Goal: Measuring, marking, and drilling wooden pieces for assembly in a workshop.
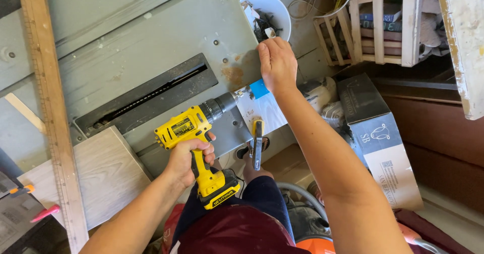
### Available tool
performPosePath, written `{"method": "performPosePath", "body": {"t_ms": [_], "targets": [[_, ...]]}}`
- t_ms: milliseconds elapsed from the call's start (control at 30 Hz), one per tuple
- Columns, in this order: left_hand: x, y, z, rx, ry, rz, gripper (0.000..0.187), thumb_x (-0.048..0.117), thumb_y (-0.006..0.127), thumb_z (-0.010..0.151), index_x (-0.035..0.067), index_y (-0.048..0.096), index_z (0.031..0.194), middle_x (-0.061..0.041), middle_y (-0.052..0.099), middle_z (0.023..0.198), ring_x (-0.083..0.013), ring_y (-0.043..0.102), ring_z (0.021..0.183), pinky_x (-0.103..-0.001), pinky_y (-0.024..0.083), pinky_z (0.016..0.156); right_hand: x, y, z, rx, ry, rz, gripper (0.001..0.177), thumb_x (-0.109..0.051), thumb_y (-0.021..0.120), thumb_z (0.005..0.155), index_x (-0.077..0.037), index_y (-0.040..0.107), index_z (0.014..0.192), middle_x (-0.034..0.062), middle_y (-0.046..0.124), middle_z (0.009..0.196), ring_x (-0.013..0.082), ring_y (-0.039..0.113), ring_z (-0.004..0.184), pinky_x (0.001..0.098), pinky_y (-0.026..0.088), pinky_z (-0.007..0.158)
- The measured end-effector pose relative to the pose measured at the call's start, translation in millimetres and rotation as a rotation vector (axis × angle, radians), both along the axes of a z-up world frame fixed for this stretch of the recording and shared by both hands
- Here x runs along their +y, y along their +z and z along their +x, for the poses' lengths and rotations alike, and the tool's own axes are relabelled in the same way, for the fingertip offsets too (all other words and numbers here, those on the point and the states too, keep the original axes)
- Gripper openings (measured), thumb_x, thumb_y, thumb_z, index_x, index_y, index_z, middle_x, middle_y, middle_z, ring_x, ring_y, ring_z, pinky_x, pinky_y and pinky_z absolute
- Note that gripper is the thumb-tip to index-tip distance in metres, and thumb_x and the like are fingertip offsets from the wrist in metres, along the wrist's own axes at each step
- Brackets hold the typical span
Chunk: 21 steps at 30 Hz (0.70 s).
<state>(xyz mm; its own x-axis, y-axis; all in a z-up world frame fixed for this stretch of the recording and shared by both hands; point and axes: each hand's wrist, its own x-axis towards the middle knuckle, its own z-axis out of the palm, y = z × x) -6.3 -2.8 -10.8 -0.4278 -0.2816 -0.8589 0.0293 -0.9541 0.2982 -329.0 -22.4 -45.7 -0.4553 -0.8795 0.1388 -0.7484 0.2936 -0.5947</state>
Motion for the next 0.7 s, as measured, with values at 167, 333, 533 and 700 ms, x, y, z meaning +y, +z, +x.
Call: {"method": "performPosePath", "body": {"t_ms": [167,333,533,700], "targets": [[1.7,-2.5,0.3,0.004,-0.001,-0.009,0.041,0.007,0.066,0.074,-0.002,0.065,0.114,-0.006,0.049,0.064,-0.0221,0.054,0.053,-0.04,0.051,0.058,0.0,-1.0,-0.8,0.003,0.001,0.001,0.038,-0.037,0.04,0.115,-0.019,0.066,0.096,0.008,0.063,0.093,0.0334,0.066,0.094,0.0437,0.055,0.083],[0.5,-1.8,-1.3,0.034,0.015,0.006,0.039,0.006,0.066,0.074,0.0,0.065,0.112,-0.005,0.048,0.063,-0.0231,0.054,0.052,-0.042,0.051,0.058,0.1,0.3,-0.7,0.011,-0.003,0.007,0.038,-0.037,0.039,0.115,-0.019,0.066,0.096,0.0073,0.063,0.093,0.0327,0.066,0.093,0.0432,0.055,0.083],[-1.0,6.3,-3.6,0.045,0.011,0.007,0.029,0.007,0.064,0.075,0.002,0.063,0.103,-0.005,0.046,0.063,-0.0229,0.053,0.053,-0.041,0.051,0.058,0.3,-1.1,-1.1,0.026,0.001,0.023,0.039,-0.037,0.037,0.116,-0.019,0.065,0.096,0.0063,0.061,0.091,0.0311,0.066,0.092,0.0423,0.055,0.081],[-3.9,17.8,-8.9,0.046,0.002,-0.012,0.018,0.007,0.065,0.075,0.004,0.061,0.093,-0.004,0.048,0.062,-0.0219,0.053,0.052,-0.04,0.051,0.058,0.1,-1.9,-0.9,0.024,-0.006,0.026,0.04,-0.037,0.036,0.116,-0.02,0.065,0.096,0.0061,0.062,0.091,0.0301,0.065,0.091,0.0416,0.055,0.081]]}}
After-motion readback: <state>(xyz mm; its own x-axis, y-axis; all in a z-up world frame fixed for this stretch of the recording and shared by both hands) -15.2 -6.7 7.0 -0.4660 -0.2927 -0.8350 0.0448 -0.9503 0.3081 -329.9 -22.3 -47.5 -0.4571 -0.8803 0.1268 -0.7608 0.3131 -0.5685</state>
